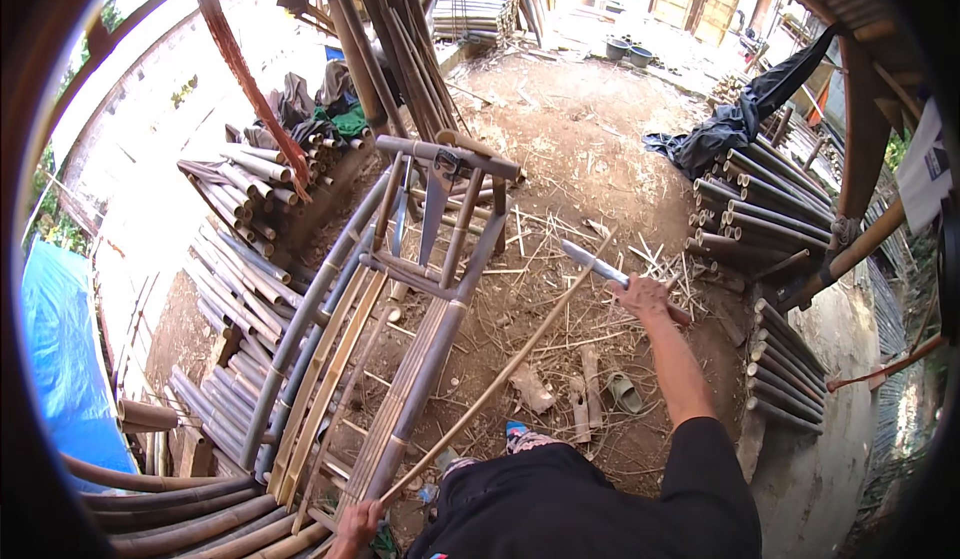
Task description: The person uses a knife to shave a thin bamboo strip, repeatedly drawing the blade along its length to smooth it.
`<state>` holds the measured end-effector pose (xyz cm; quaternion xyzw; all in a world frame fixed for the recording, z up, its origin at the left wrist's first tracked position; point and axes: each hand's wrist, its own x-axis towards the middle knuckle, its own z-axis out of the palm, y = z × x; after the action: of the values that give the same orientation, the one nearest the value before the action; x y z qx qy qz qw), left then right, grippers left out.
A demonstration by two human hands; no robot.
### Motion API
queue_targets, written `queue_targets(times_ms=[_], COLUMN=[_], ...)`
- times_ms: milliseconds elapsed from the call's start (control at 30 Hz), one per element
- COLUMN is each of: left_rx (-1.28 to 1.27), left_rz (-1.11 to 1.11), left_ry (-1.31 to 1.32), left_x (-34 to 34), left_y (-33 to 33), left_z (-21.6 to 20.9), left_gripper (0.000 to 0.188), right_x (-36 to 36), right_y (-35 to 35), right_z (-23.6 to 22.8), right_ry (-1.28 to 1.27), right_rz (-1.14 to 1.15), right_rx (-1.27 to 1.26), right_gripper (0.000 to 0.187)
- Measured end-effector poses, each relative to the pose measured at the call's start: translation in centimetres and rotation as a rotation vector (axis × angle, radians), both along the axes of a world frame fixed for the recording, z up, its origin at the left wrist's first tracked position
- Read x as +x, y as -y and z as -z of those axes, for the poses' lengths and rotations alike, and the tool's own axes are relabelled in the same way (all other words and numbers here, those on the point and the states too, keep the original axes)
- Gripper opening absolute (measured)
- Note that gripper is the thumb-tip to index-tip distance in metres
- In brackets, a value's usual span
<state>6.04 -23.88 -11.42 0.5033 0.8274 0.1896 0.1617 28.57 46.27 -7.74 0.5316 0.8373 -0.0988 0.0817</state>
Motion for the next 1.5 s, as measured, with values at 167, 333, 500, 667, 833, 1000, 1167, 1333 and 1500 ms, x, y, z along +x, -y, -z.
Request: queue_targets(times_ms=[167,333,500,667,833,1000,1167,1333,1500], left_rx=[-0.072,-0.169,-0.174,-0.192,0.009,0.154,0.301,0.280,0.153], left_rz=[-0.036,-0.099,-0.047,-0.037,-0.364,-0.330,-0.320,-0.364,-0.262], left_ry=[0.011,-0.029,-0.071,0.015,0.639,1.005,0.971,0.999,0.990], left_x=[-1.4,-3.4,-4.3,-4.6,-0.7,0.5,1.8,3.4,3.7], left_y=[3.1,2.4,5.4,5.1,-20.2,-32.5,-33.6,-31.1,-26.5], left_z=[-0.7,-1.6,-0.2,0.7,-2.3,-6.1,-8.2,-9.6,-11.3], left_gripper=[0.032,0.031,0.031,0.018,0.030,0.035,0.036,0.034,0.030], right_x=[2.9,1.5,5.3,7.7,-0.2,-7.5,-8.5,-8.3,-6.6], right_y=[-4.5,-2.5,-5.3,-5.1,6.0,20.6,21.9,16.8,11.8], right_z=[-0.5,-2.5,-4.0,-5.9,-0.6,-1.8,-2.2,-2.0,-0.8], right_ry=[0.030,-0.003,0.126,-0.173,-0.597,-0.630,-0.623,-0.656,-0.662], right_rz=[-0.037,-0.073,0.169,0.417,-0.143,-0.356,-0.406,-0.368,-0.128], right_rx=[0.209,0.226,0.197,0.332,0.084,-0.126,-0.082,0.037,0.004], right_gripper=[0.069,0.067,0.057,0.074,0.056,0.061,0.062,0.064,0.068])
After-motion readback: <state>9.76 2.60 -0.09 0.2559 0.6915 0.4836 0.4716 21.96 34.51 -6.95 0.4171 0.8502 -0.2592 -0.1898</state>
